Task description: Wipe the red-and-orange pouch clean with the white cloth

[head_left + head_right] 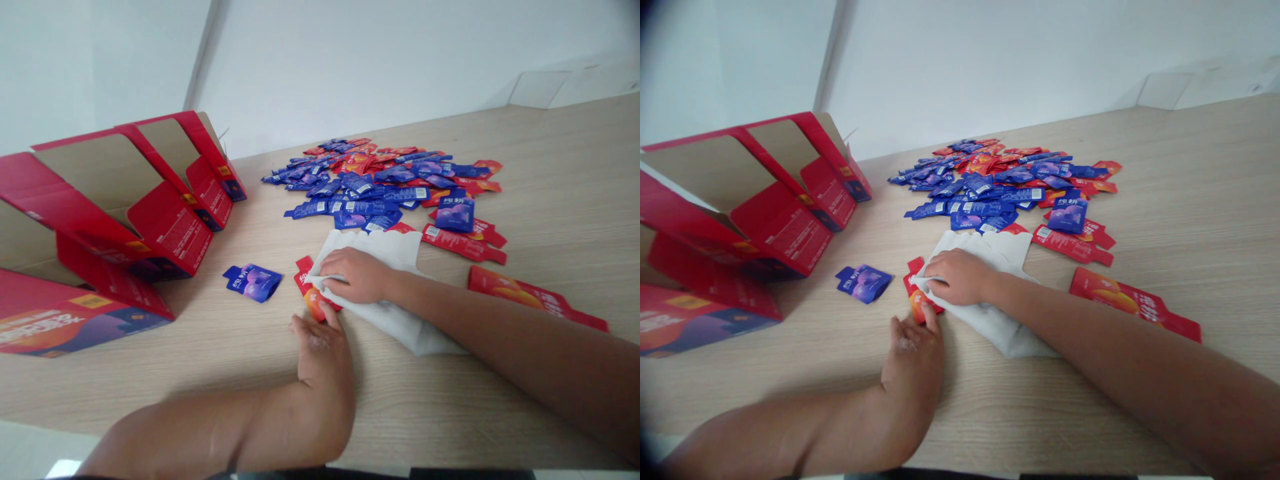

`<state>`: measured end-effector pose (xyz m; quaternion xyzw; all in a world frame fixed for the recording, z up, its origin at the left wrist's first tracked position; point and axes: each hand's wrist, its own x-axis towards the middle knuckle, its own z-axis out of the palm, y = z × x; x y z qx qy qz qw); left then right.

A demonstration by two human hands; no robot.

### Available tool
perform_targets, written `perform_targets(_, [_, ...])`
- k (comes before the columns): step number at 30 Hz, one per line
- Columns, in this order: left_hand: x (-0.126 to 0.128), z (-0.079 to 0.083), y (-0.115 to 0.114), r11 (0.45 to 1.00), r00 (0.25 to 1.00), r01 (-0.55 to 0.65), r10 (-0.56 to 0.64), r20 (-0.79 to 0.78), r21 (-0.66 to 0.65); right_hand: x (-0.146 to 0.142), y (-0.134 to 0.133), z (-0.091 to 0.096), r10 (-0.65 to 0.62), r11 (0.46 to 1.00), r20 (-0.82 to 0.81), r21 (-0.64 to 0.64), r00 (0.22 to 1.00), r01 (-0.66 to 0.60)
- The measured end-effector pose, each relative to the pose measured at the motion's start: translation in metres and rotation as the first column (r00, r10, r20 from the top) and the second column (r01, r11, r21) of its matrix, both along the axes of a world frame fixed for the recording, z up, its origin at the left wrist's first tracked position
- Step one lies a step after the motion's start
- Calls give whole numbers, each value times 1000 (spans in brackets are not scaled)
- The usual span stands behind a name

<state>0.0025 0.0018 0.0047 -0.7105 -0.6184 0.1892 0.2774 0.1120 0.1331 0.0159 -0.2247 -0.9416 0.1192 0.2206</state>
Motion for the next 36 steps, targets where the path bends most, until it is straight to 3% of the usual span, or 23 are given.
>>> perform_targets(8, [-1, -1, 1, 1000, 998, 0, 1, 61, -22, -1, 0, 0, -23, 1000, 15, 8, 1000, 23])
perform_targets(15, [0, -1, 1, 1000, 999, 11, -11, -48, -1, 0, 0, -1, -38, 999, 18, 12, 999, 38])
perform_targets(32, [-1, -3, 0, 1000, 994, 18, -20, -106, -23, 0, 1, -3, -39, 999, 17, 7, 999, 39])
perform_targets(36, [-1, -3, 1, 999, 998, 11, -14, -60, -35, 0, 1, -2, -29, 1000, 9, 7, 1000, 29])
